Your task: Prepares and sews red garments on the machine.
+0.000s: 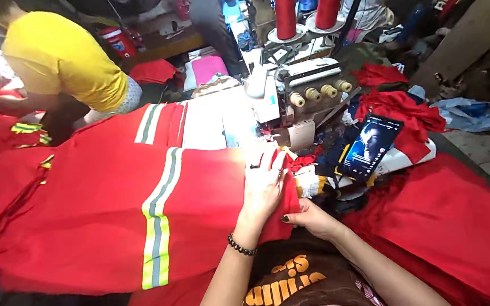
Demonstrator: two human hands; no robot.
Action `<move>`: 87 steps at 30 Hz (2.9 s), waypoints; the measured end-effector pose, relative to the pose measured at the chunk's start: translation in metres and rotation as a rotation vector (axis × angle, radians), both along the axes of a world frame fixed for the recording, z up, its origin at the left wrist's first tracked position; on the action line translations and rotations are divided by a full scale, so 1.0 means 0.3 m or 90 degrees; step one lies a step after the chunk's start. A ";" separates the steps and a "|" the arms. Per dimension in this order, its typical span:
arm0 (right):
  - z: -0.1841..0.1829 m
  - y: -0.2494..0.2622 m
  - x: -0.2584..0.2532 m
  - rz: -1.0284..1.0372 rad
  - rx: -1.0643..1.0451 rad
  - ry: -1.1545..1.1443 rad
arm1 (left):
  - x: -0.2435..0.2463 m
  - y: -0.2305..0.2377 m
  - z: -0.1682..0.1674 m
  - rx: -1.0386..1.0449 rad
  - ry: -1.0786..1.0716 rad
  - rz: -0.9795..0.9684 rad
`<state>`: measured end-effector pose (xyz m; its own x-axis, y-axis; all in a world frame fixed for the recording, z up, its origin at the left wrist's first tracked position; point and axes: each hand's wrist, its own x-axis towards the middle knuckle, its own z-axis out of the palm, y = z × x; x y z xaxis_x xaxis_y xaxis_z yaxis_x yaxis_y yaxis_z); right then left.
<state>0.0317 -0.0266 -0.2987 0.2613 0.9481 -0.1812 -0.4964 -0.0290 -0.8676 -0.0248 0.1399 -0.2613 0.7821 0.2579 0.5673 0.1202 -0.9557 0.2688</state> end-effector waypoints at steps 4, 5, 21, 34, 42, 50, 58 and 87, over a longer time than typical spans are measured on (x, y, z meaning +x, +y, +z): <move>-0.010 0.001 0.019 -0.050 0.002 0.013 | 0.036 0.028 0.021 -0.073 -0.010 -0.170; -0.013 0.006 0.021 -0.055 0.000 0.008 | 0.044 0.034 0.023 -0.085 -0.008 -0.210; -0.007 0.073 0.019 -0.112 -0.117 -0.068 | 0.028 0.085 -0.007 -0.011 -0.019 0.078; -0.099 -0.041 0.082 0.248 -0.270 -0.489 | -0.731 -0.214 -0.358 -0.120 0.107 0.292; -0.099 0.050 0.042 0.329 -0.176 -0.632 | -1.090 -0.310 -0.610 -0.251 0.390 0.482; -0.052 0.036 0.050 0.423 -0.130 -0.690 | -1.122 -0.176 -0.523 -0.578 0.120 0.400; -0.056 0.023 0.076 0.428 -0.195 -0.671 | -1.479 -0.165 -0.494 -1.045 -0.754 0.714; 0.065 0.084 -0.054 0.230 0.093 -0.624 | -1.264 0.045 0.395 -0.200 -0.132 0.631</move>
